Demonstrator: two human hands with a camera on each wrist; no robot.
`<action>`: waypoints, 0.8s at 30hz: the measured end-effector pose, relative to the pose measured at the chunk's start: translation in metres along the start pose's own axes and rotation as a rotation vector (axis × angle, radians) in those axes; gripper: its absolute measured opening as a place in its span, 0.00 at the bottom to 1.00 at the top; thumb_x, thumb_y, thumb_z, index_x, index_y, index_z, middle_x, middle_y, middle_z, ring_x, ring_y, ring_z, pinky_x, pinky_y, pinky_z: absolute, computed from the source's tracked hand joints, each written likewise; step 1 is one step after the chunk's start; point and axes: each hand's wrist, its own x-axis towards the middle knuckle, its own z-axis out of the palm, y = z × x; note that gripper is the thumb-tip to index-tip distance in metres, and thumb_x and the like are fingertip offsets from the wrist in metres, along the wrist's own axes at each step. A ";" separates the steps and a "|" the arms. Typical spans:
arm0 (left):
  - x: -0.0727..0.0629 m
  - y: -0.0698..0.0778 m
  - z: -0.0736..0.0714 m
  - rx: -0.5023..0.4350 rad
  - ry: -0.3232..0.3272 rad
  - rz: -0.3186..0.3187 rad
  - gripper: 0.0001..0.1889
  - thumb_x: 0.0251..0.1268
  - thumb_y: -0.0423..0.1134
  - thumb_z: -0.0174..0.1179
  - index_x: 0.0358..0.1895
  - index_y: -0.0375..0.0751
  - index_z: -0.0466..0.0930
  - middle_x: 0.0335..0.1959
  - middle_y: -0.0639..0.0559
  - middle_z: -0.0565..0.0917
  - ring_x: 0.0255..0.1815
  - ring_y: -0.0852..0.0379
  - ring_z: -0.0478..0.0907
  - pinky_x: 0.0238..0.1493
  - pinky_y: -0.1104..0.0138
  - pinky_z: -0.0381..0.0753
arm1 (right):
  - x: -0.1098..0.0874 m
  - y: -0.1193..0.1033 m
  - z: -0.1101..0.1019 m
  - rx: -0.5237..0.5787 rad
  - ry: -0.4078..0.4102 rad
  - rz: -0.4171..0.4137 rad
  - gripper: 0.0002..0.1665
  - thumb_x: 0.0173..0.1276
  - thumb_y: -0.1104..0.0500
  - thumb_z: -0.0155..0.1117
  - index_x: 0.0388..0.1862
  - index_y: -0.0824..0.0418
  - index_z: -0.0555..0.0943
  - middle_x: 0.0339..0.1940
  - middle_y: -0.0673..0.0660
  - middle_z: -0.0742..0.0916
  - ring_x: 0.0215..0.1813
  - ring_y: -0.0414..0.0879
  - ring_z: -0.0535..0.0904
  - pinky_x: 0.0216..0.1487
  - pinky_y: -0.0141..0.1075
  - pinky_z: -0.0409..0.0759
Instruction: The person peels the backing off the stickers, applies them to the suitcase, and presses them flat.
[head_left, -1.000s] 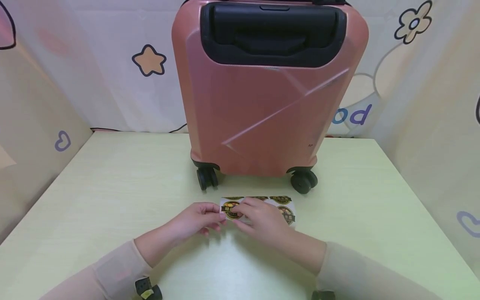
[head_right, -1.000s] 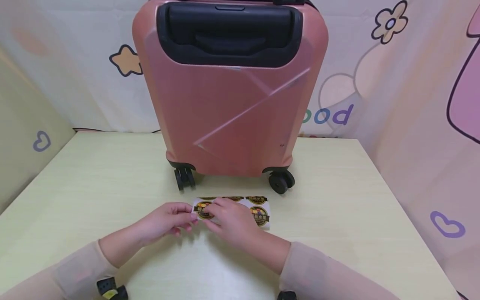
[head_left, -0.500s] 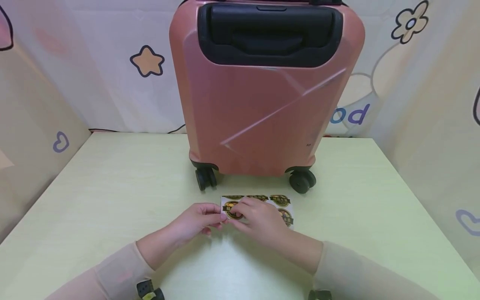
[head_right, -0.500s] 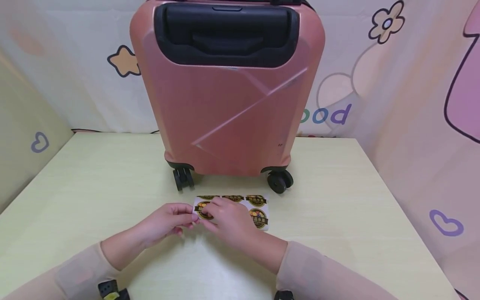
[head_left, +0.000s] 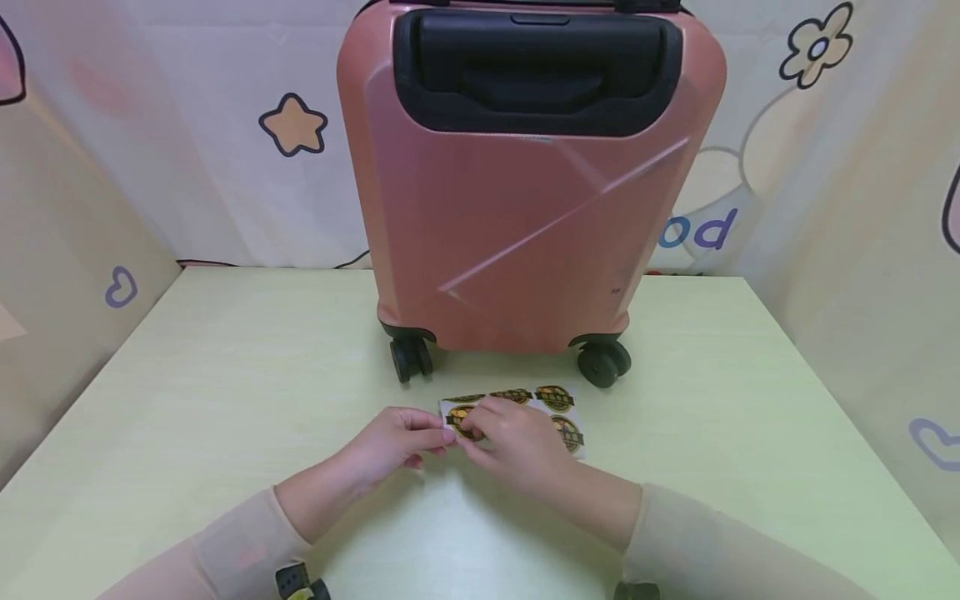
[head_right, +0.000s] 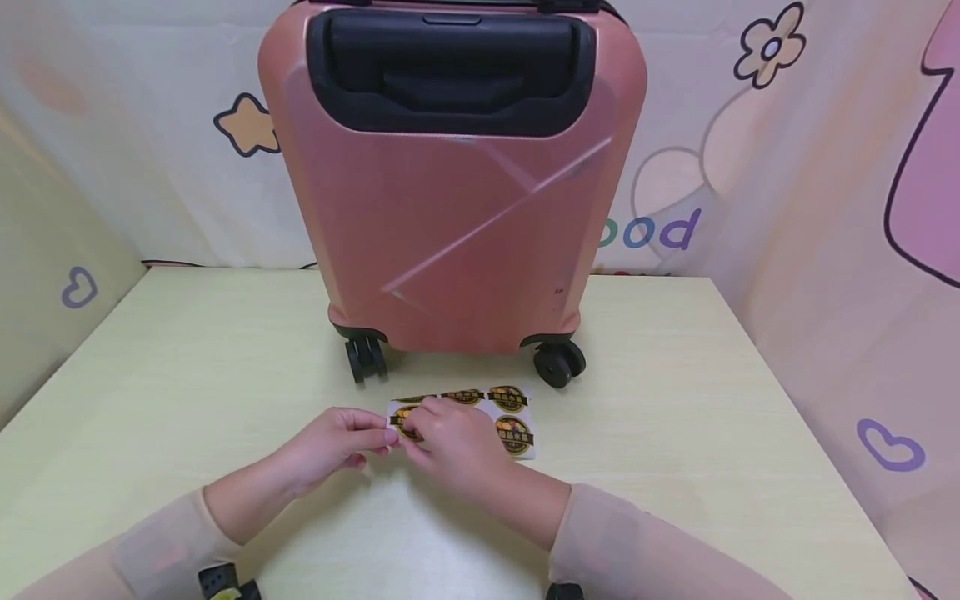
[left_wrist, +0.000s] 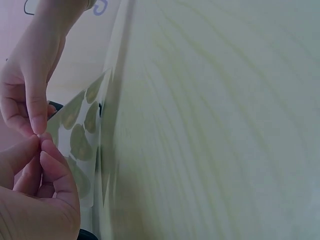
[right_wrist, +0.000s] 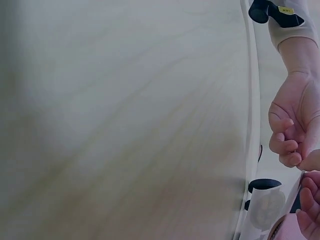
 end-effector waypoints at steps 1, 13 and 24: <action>0.000 0.000 0.000 0.006 0.001 0.002 0.13 0.61 0.40 0.62 0.40 0.30 0.82 0.29 0.53 0.82 0.34 0.59 0.76 0.30 0.67 0.73 | 0.000 0.000 0.000 -0.002 0.002 -0.002 0.06 0.53 0.57 0.71 0.27 0.56 0.81 0.25 0.45 0.80 0.25 0.35 0.75 0.24 0.25 0.72; 0.001 0.001 0.000 0.055 0.014 0.006 0.13 0.61 0.40 0.61 0.39 0.31 0.83 0.30 0.52 0.83 0.33 0.58 0.77 0.31 0.65 0.74 | 0.001 0.000 0.000 -0.012 0.001 -0.027 0.03 0.55 0.59 0.68 0.27 0.56 0.82 0.24 0.45 0.80 0.26 0.36 0.75 0.28 0.26 0.74; 0.003 -0.002 -0.003 0.098 0.011 -0.015 0.13 0.63 0.40 0.57 0.41 0.32 0.84 0.35 0.49 0.85 0.36 0.56 0.78 0.33 0.64 0.75 | 0.003 0.003 -0.002 -0.013 -0.019 -0.030 0.03 0.56 0.59 0.68 0.25 0.54 0.82 0.23 0.44 0.81 0.26 0.35 0.76 0.32 0.29 0.76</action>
